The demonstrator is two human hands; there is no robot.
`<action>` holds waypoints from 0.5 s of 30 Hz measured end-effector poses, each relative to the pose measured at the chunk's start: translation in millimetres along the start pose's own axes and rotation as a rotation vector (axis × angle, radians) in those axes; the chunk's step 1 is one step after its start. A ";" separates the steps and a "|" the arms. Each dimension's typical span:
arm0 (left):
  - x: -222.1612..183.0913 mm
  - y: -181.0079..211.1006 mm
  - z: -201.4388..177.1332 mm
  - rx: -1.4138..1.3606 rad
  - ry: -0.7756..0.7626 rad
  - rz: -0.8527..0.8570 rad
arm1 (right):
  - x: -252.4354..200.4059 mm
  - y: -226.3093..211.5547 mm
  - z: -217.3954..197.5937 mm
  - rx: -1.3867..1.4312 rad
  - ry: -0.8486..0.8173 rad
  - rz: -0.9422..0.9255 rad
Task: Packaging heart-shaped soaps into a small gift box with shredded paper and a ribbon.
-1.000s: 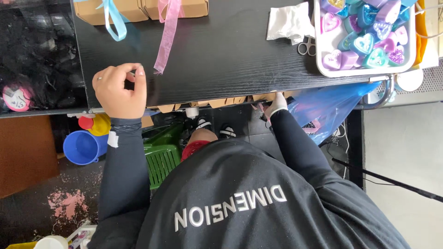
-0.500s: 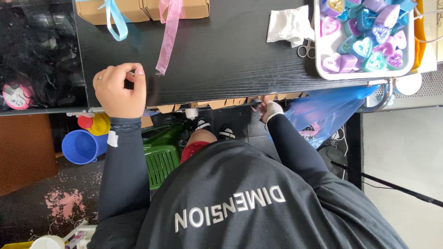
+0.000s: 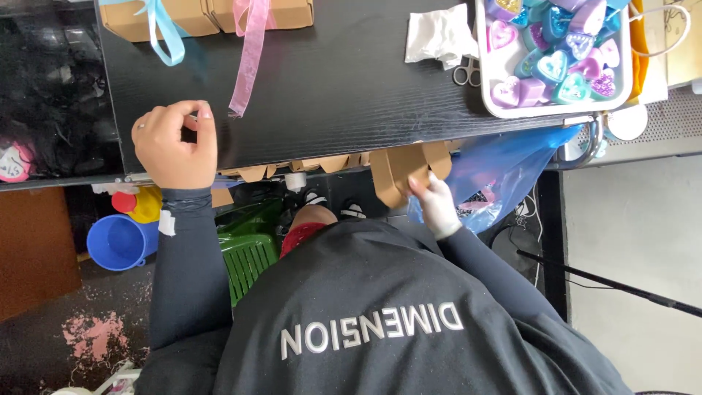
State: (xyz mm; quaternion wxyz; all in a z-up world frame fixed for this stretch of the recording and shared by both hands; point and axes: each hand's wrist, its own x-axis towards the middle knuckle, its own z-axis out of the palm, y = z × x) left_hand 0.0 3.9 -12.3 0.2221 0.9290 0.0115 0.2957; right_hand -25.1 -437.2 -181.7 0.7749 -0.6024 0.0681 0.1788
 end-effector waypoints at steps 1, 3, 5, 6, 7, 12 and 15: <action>0.1 0.4 0.0 -0.003 0.001 0.001 | -19.5 -22.5 3.8 -0.001 0.002 -0.002; -0.1 1.1 -0.7 0.000 0.003 0.007 | -59.2 -67.0 12.3 -0.276 0.069 -0.059; 0.3 2.9 -0.7 -0.006 0.006 0.015 | -87.3 -96.4 -1.9 -0.446 0.049 -0.090; 0.6 3.5 -1.1 -0.010 0.009 0.022 | -101.0 -111.1 -8.6 -0.614 0.027 -0.122; 1.6 4.9 -1.1 -0.009 0.012 0.020 | -110.0 -138.7 0.9 -0.616 0.024 -0.124; 4.6 14.9 -5.2 0.025 0.024 0.063 | -138.0 -225.0 37.3 -0.858 -0.065 -0.699; 4.6 17.5 -5.6 0.002 0.039 0.057 | -119.4 -268.8 91.1 -1.186 -0.113 -0.993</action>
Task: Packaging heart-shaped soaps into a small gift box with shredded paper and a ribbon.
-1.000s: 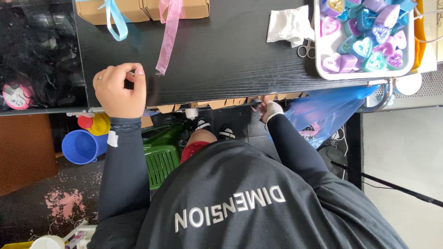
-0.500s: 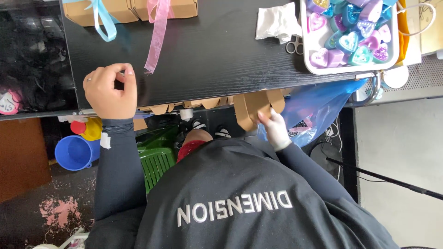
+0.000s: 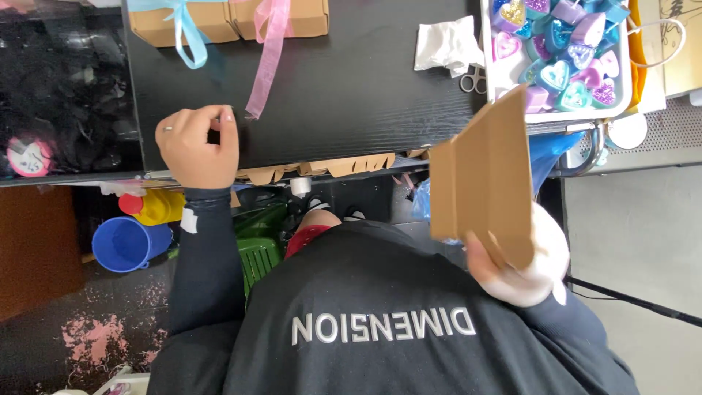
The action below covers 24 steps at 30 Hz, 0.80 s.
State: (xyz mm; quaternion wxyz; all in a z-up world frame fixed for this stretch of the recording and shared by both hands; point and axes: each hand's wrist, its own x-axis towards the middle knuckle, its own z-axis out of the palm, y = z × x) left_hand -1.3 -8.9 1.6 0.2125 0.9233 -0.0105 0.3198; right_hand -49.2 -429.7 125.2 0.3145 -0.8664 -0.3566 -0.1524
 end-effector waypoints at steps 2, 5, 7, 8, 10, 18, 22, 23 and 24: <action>-0.2 3.3 -2.7 0.040 0.013 0.033 | 26.3 -0.3 23.6 -0.052 0.058 -0.073; -3.0 13.9 -7.7 -0.003 0.015 0.031 | 57.2 6.2 71.1 -0.154 0.141 -0.158; -7.4 25.6 -8.1 -0.088 -0.003 -0.004 | 72.5 9.2 101.6 -0.205 0.168 -0.163; -10.0 32.9 -5.5 -0.194 -0.007 -0.067 | 79.1 10.4 114.4 -0.234 0.164 -0.161; -11.6 51.5 -2.8 -0.303 -0.014 -0.125 | 89.8 9.6 133.9 -0.266 0.165 -0.157; 24.0 130.6 -2.7 -0.879 -0.154 -0.119 | 103.7 -0.2 160.6 -0.231 0.068 0.029; 38.9 122.8 12.0 -0.802 -0.199 -0.234 | 106.6 -0.5 153.3 -0.183 0.096 0.118; 44.0 118.2 15.8 -0.766 -0.189 -0.227 | 108.2 -0.1 145.9 -0.084 -0.021 0.182; 49.5 113.8 19.9 -0.730 -0.178 -0.219 | 109.9 0.7 138.4 0.016 -0.136 0.244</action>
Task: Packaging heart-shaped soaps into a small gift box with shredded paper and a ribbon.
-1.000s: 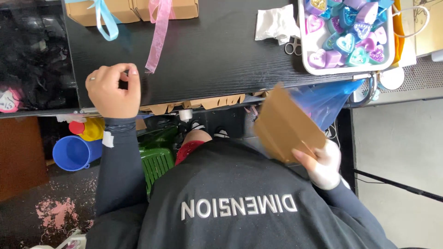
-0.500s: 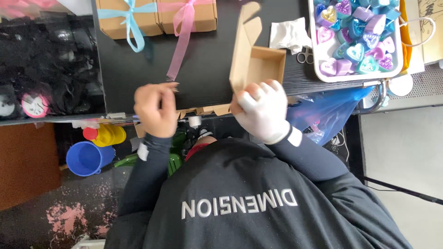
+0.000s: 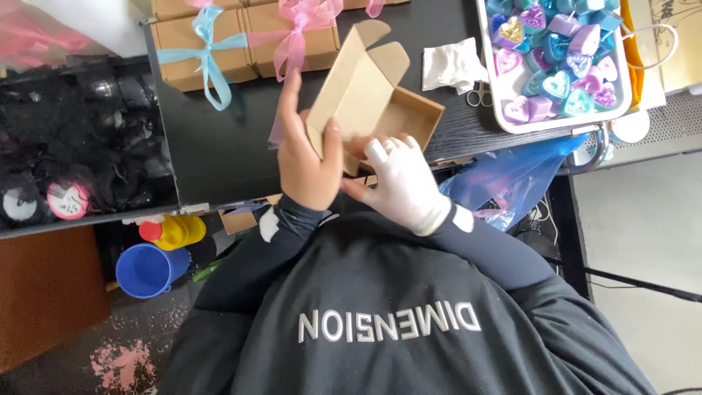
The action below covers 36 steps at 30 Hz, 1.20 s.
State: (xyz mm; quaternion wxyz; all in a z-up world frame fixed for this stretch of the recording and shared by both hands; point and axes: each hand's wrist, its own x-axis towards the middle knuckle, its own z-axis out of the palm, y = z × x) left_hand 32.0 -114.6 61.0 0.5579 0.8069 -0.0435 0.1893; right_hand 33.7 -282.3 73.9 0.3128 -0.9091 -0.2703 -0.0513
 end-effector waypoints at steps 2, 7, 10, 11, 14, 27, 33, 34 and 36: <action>14.0 -10.6 -7.5 0.043 -0.002 0.084 | -7.1 11.5 -15.3 -0.003 -0.002 -0.088; 64.0 -57.6 -30.2 -0.004 -0.098 0.145 | -33.8 47.9 -31.3 -0.111 -0.055 -0.119; 95.2 -78.6 -35.8 -0.181 -0.271 0.019 | -46.0 60.8 -23.6 -0.095 -0.073 -0.103; 100.2 -79.1 -33.9 -0.110 -0.298 -0.001 | -49.4 60.5 -20.5 -0.103 -0.049 -0.141; 106.6 -62.5 -25.0 0.162 -0.297 0.007 | -57.2 57.9 -7.2 -0.064 -0.006 -0.155; 57.6 4.4 -28.6 0.714 0.239 0.589 | -159.8 125.6 -4.9 0.021 0.471 0.077; -21.8 14.2 6.4 -0.082 -0.845 0.893 | -266.7 235.4 62.2 0.142 0.585 0.883; -32.8 11.1 31.8 -0.093 -0.852 0.891 | -273.8 242.6 68.5 0.136 0.586 0.894; -56.7 5.8 82.3 -0.088 -0.639 0.955 | -289.1 256.7 81.2 -0.299 0.121 0.634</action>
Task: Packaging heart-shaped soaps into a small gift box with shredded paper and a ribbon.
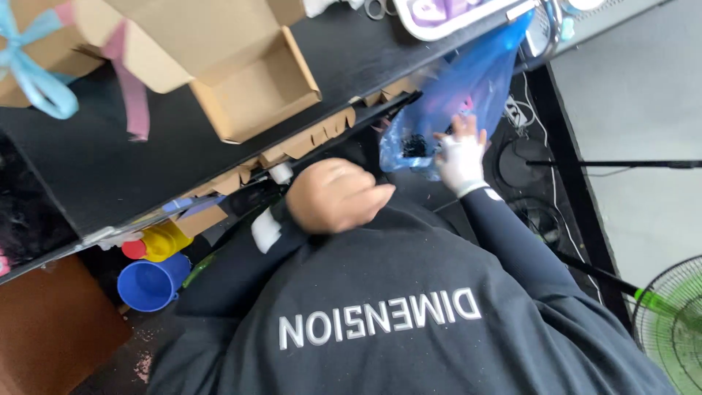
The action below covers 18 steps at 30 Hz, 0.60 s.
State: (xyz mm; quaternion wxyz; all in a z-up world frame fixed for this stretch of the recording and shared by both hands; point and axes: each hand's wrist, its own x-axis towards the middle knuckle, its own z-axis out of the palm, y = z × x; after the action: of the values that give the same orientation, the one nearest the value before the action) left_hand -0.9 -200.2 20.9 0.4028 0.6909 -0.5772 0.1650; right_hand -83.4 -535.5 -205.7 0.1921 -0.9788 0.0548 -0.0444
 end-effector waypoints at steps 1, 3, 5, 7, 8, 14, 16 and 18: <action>-6.5 -13.1 27.6 -0.012 -0.001 0.000 | 1.3 -11.2 -1.1 -0.004 -0.004 0.010; -21.2 -37.4 82.7 -0.111 -0.252 -0.026 | 4.4 -34.7 -1.0 -0.324 -0.449 -0.072; -24.9 -57.0 139.8 -0.094 -0.313 -0.016 | -4.3 -27.2 23.0 -0.250 -0.547 -0.037; -34.9 -69.2 193.7 -0.084 -0.368 -0.016 | -24.9 -20.7 44.4 -0.177 -0.656 -0.002; -38.7 -78.0 218.1 -0.084 -0.395 0.008 | -32.9 -16.8 53.9 -0.255 -0.468 -0.243; -60.1 -107.4 289.1 0.108 -0.852 -0.144 | -35.6 -68.3 -7.4 -0.058 -0.820 -0.092; -73.2 -112.4 295.6 0.265 -0.932 -0.148 | -39.5 -56.9 -6.1 -0.036 -0.878 -0.042; -95.3 -121.5 301.2 0.372 -1.026 -0.138 | -43.8 -34.2 7.2 0.106 -0.718 0.098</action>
State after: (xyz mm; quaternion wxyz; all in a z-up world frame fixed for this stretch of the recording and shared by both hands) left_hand 14.2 -360.8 -276.6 -0.0493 0.7785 -0.6140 -0.1203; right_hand -122.9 -495.9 -202.2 0.2516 -0.9169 0.0284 0.3085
